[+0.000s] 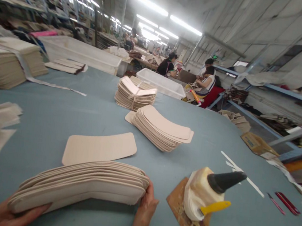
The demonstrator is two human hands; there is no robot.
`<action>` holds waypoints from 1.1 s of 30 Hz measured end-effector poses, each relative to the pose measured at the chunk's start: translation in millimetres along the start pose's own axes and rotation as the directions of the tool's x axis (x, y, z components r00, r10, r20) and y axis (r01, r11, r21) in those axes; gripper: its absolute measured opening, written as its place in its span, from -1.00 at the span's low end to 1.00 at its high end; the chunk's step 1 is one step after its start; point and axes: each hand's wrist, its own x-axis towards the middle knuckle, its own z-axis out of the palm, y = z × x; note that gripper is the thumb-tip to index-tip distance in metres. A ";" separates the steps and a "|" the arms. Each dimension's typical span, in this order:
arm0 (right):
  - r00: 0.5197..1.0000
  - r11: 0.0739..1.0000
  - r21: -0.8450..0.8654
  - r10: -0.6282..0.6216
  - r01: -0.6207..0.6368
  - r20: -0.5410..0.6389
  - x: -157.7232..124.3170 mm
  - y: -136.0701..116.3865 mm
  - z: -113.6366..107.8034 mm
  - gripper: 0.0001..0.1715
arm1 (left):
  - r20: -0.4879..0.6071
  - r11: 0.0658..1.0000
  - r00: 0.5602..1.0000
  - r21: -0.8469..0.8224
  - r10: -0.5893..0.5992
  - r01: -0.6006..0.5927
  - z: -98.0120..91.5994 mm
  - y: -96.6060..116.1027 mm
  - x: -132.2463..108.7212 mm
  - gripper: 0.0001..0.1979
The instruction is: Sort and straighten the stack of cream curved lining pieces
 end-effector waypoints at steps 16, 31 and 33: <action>0.979 0.894 -0.420 -0.086 0.157 0.183 13.2 9.5 -2.0 -0.14 | 0.097 0.993 0.995 -0.119 0.005 0.007 3.2 47.9 -2.3 -0.24; 0.984 0.880 -0.447 -0.103 0.158 0.145 29.7 14.9 3.5 -0.25 | 0.126 0.996 0.992 -0.091 -0.015 0.026 -2.3 50.9 5.6 -0.62; 0.982 0.876 -0.452 -0.111 0.171 0.154 30.1 16.8 -1.0 -0.22 | 0.150 0.994 0.989 -0.104 -0.007 0.023 -4.6 44.6 1.8 -0.64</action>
